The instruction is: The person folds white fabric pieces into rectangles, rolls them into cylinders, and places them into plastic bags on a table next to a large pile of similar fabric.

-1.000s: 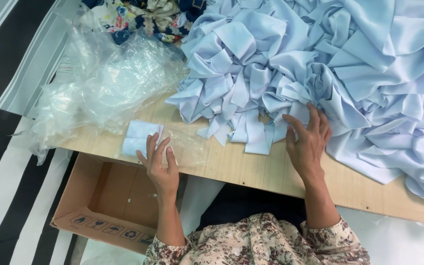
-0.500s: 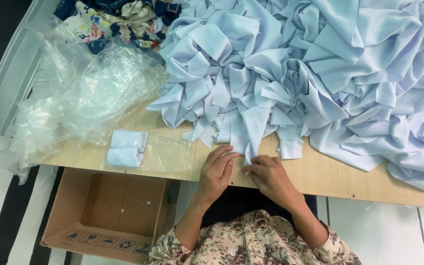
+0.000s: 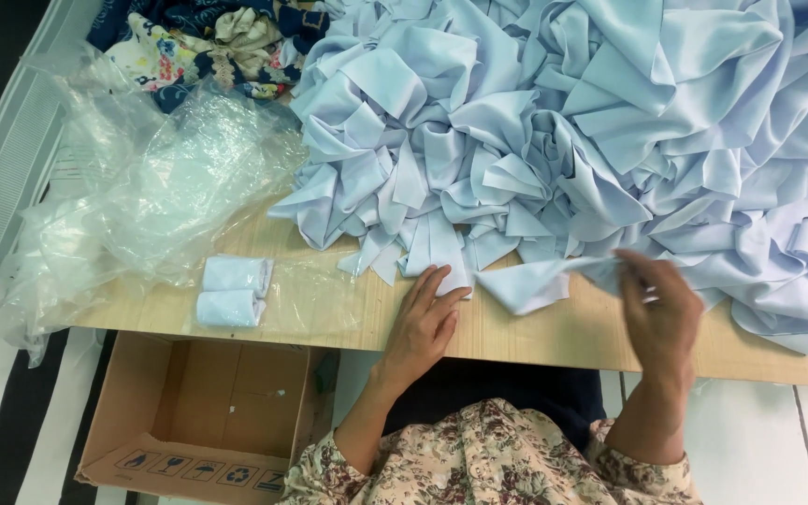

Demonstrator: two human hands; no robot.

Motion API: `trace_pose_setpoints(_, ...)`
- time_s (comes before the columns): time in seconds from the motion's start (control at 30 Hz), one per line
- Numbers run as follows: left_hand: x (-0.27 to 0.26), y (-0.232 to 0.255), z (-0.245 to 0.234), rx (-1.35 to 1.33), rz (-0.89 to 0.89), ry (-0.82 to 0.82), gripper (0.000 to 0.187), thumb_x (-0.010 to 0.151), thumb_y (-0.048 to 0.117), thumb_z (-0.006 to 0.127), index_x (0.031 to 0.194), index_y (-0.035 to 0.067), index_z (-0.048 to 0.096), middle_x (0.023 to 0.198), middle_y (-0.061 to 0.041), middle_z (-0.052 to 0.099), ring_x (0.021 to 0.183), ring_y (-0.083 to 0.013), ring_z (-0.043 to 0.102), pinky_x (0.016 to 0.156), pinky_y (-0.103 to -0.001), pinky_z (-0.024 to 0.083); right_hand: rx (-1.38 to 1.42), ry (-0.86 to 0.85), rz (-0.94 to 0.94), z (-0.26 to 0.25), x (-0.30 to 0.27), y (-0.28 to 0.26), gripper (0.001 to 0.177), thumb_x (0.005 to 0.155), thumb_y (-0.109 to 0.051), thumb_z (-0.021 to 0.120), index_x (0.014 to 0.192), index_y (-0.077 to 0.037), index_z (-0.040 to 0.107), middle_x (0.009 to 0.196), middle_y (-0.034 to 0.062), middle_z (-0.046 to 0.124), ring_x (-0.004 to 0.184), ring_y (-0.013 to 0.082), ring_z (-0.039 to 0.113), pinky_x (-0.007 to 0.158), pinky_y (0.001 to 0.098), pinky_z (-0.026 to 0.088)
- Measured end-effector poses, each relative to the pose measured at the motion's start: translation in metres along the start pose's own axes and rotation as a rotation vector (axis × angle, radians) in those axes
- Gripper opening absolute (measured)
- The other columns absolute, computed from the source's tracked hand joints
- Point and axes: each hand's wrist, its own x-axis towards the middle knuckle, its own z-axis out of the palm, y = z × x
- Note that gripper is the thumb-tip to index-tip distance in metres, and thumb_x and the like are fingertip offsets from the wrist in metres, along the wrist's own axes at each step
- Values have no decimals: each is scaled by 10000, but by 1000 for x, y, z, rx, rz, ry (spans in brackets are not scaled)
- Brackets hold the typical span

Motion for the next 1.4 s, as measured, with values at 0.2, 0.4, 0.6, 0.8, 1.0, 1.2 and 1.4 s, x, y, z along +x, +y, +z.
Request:
trace_pose_setpoints(0.2,1,-2,1,42,-1,-20,322,994,50,584,1310,91,623,1513,-182,468,1479,-377,366,1186,-523,367,-179,565,-238,-23,28,6,347,941,272,676,1235,108,762,1200,245,565,1163,388,497,1035,551,463)
trace_pose_setpoints(0.4,-2,-9,9,39,-84,-49,342,994,157,606,1328,197,671,1474,-170,512,1437,-419,396,1156,-550,328,85,63,-242,48,34,-23,370,921,143,668,1239,-39,720,1204,170,655,1235,327,578,1072,447,451)
trace_pose_setpoints(0.6,2,-2,0,-16,-129,-76,332,998,151,588,1317,185,676,1488,-168,504,1444,-400,390,1162,-531,325,-297,-357,-223,114,19,-31,636,905,-110,688,1513,-140,507,1215,134,644,1159,323,610,978,509,464)
trace_pose_setpoints(0.8,3,-2,1,6,-132,-71,334,1004,166,594,1329,187,668,1487,-160,508,1444,-382,397,1159,-522,330,-232,-344,-226,114,2,-29,345,915,-71,653,1243,-154,724,1021,61,688,1004,250,657,905,406,518)
trace_pose_setpoints(1.0,3,1,-2,3,-136,-75,331,1007,158,587,1328,169,665,1480,-171,512,1442,-391,400,1157,-534,332,-92,-342,-185,101,16,-36,421,908,-45,678,1328,-27,647,1360,224,542,1237,403,571,1006,483,498)
trace_pose_setpoints(1.2,4,3,-4,-15,-148,-41,373,1000,147,595,1370,169,632,1468,-172,521,1425,-392,425,1147,-536,360,-27,-345,-209,101,-3,-32,190,869,-6,700,957,-131,813,1011,23,731,999,193,679,897,318,510)
trace_pose_setpoints(1.4,-2,-8,0,-98,-197,-12,406,1005,154,595,1410,181,601,1471,-147,526,1434,-367,420,1169,-511,332,257,-574,-200,60,-31,-44,115,768,-5,674,776,-72,768,893,100,702,902,300,679,881,430,499)
